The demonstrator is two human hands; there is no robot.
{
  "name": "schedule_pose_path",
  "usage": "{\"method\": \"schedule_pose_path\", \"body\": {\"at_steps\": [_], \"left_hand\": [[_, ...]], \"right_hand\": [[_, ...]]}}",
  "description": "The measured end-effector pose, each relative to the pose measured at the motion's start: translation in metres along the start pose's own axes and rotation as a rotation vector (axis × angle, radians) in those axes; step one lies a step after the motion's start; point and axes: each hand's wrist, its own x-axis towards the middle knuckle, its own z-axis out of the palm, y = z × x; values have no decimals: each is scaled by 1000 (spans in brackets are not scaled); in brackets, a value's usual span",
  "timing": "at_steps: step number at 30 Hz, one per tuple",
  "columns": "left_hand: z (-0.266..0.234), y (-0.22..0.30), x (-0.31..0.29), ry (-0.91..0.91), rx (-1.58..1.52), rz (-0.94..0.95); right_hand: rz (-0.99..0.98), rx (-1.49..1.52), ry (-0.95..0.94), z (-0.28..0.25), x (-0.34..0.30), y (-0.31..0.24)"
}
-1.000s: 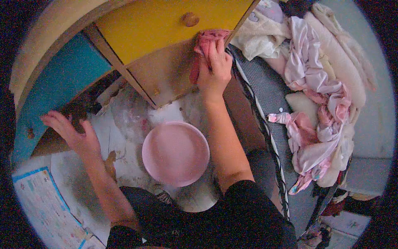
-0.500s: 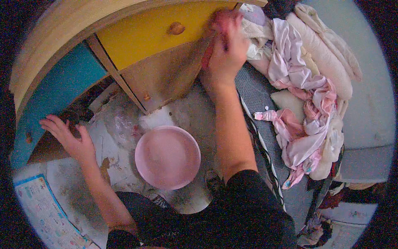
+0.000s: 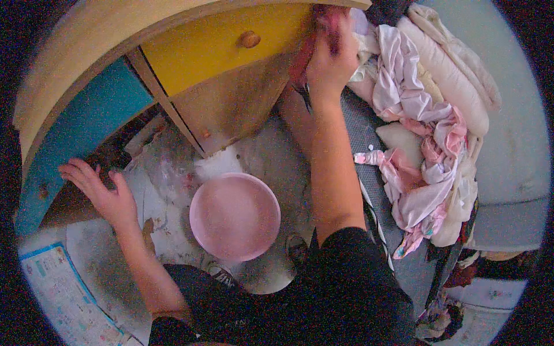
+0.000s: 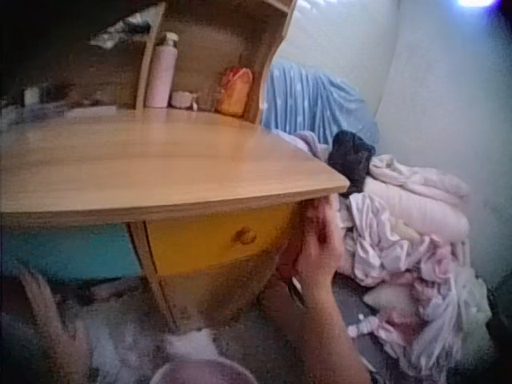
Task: The person wipes the top and sides of a wooden desk with a pink cloth. They then dip the cloth into a pink basin of water, wring it out, and continue wiping the drawers and front of the desk.
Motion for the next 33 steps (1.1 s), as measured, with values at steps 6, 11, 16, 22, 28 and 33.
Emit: {"method": "schedule_pose_path", "body": {"at_steps": [6, 11, 16, 22, 28, 33], "left_hand": [[-1, 7, 7, 16, -7, 29], [2, 5, 5, 16, -93, 25], [-2, 1, 5, -17, -46, 29], [-4, 2, 9, -3, -16, 71], [-7, 5, 7, -19, -43, 33], [-3, 12, 8, -15, -82, 20]], "right_hand": [[-56, 99, 107, 22, -47, 28], [187, 44, 57, 31, -101, 14], [73, 7, -68, 65, -144, -88], [-142, 19, -204, 90, -186, -142], [-154, -96, -48, 45, -118, -28], [202, 23, 114, 38, -98, 18]]}}
